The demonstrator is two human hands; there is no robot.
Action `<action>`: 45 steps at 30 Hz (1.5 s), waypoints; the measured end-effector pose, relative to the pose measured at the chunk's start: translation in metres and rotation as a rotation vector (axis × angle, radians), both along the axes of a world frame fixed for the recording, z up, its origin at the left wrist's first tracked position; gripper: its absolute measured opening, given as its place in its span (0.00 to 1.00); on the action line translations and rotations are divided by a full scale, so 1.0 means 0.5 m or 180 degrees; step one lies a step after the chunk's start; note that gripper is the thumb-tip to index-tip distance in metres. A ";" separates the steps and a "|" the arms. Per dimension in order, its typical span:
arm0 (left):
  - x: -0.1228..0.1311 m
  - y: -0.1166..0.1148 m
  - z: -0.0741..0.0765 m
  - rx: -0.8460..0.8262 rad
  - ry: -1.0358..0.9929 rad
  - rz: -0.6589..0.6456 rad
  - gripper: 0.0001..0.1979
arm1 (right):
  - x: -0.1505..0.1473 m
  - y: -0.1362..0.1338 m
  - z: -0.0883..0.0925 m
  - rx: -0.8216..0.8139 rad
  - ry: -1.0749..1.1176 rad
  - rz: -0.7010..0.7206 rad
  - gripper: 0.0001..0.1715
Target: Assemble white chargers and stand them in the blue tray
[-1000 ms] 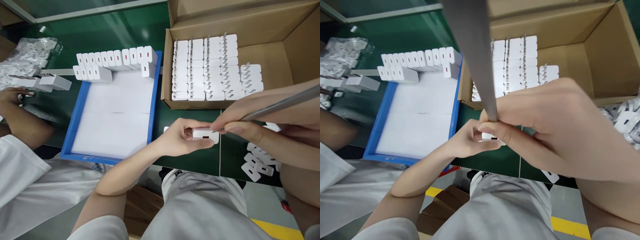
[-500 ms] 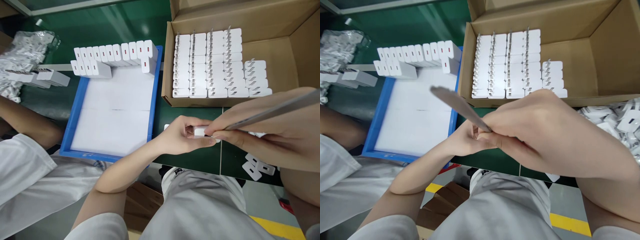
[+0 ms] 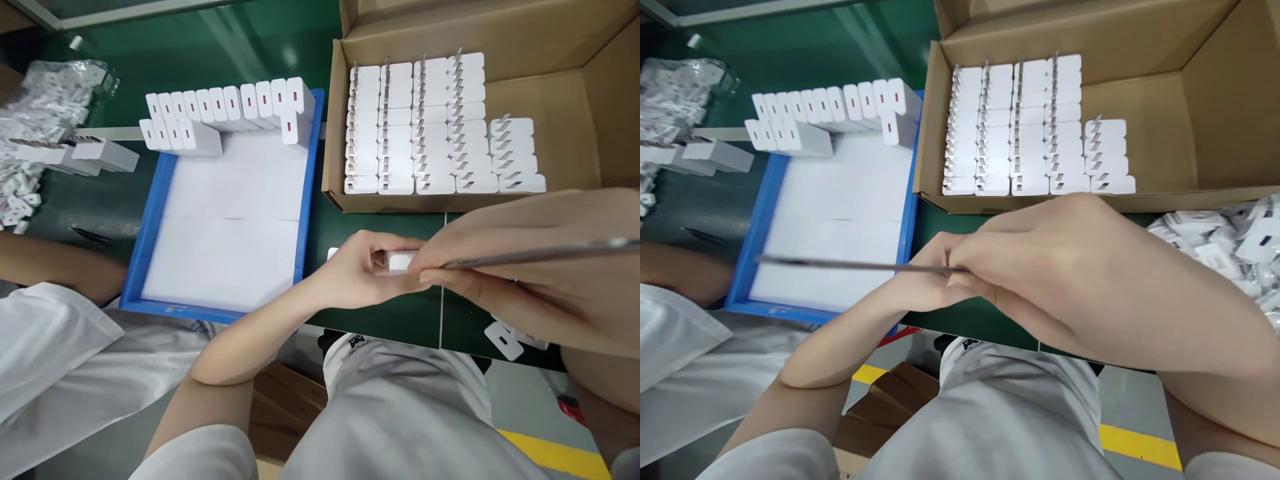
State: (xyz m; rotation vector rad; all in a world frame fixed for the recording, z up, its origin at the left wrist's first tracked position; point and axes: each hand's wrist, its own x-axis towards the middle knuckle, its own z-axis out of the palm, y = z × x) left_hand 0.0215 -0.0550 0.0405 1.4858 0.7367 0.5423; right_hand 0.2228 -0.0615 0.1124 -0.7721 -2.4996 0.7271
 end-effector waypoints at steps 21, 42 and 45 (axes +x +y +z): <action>0.003 0.004 0.015 -0.0024 0.0164 -0.0111 0.11 | -0.014 0.000 -0.018 0.0039 0.0106 0.0178 0.10; 0.007 0.000 0.011 0.0167 0.0507 -0.0037 0.13 | -0.033 0.006 -0.020 0.0055 0.0052 0.0313 0.16; 0.006 -0.001 0.008 0.0209 0.0436 -0.0046 0.10 | -0.035 0.006 -0.023 0.0071 0.0001 0.0317 0.16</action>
